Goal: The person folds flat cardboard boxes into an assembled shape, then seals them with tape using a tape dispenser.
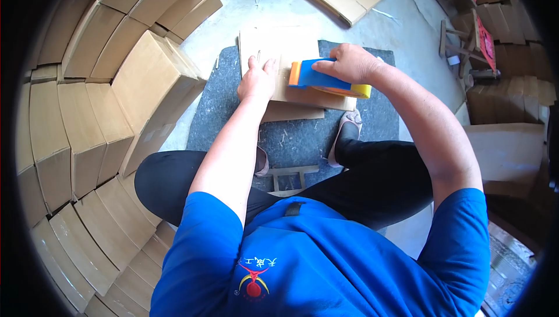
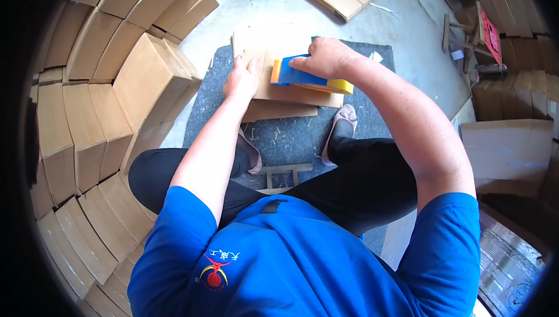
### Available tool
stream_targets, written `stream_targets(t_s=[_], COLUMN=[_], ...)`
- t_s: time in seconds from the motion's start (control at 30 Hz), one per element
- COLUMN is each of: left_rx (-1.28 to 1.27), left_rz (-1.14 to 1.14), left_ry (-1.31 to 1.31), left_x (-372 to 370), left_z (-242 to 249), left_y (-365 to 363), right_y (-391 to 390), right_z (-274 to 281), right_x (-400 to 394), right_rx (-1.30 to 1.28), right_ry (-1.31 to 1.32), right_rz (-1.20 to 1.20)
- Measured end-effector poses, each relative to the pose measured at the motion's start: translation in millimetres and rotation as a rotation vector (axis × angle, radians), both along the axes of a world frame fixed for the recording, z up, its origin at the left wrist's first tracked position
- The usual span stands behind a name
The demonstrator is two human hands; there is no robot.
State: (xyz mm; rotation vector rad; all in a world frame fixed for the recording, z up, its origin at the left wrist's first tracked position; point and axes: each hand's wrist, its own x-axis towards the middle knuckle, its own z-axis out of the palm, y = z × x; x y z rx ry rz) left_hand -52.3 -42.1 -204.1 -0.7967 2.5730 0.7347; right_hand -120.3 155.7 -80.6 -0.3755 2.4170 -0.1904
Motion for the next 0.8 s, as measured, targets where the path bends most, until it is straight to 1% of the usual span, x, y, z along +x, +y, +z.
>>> stream_targets(t_s=[0.1,0.2,0.27,0.3,0.37,0.4,0.47,0.53,0.6,0.63,0.67,0.7,0.8], left_rx=[-0.004,-0.001,0.034,0.030,0.012,-0.008,-0.003,0.005,0.019,-0.029,-0.075,-0.073,-0.617], left_rz=[-0.008,0.020,0.026,0.027,0.024,0.030,0.024,0.014,-0.018,0.002,0.024,0.012,-0.358], left_ry=[0.042,0.107,0.099,0.104,0.111,0.124,0.112,0.162,0.166,0.169,0.174,0.173,0.550], left_x=[-2.1,-0.7,-3.5,-1.8,-2.2,-2.4,-2.7,-3.5,-2.4,-1.7,-1.3,0.1,-0.1], left_z=[-11.8,-15.7,-21.0,-14.5,-21.4,-24.3,-25.9,-29.5,-28.1,-26.4,-25.4,-25.4,-26.0], left_y=[-3.2,-2.5,-5.1,-2.5,-2.8,-3.7,-4.1,-6.0,-6.3,-4.5,-0.1,5.6,22.1], right_y=[31.1,74.4,104.2,121.1,153.0,171.1,194.5,205.6,212.7,215.7,220.7,222.8,230.6], right_z=[12.5,2.3,5.9,0.2,-5.9,-13.9,-22.1,-37.2,-47.4,-51.3,-62.0,-65.9,-75.5], right_x=[3.5,5.9,6.5,7.0,8.6,10.5,13.5,19.5,17.4,16.7,17.7,18.8,18.6], right_rx=[-0.073,-0.139,-0.183,-0.174,-0.131,-0.189,-0.216,-0.314,-0.326,-0.335,-0.367,-0.367,-0.436], right_ry=[-0.075,-0.042,-0.092,-0.075,-0.101,-0.076,-0.068,-0.038,-0.073,-0.107,-0.084,-0.083,-0.092], right_rz=[-0.034,-0.111,-0.139,-0.124,-0.131,-0.141,-0.170,-0.208,-0.220,-0.220,-0.246,-0.259,-0.257])
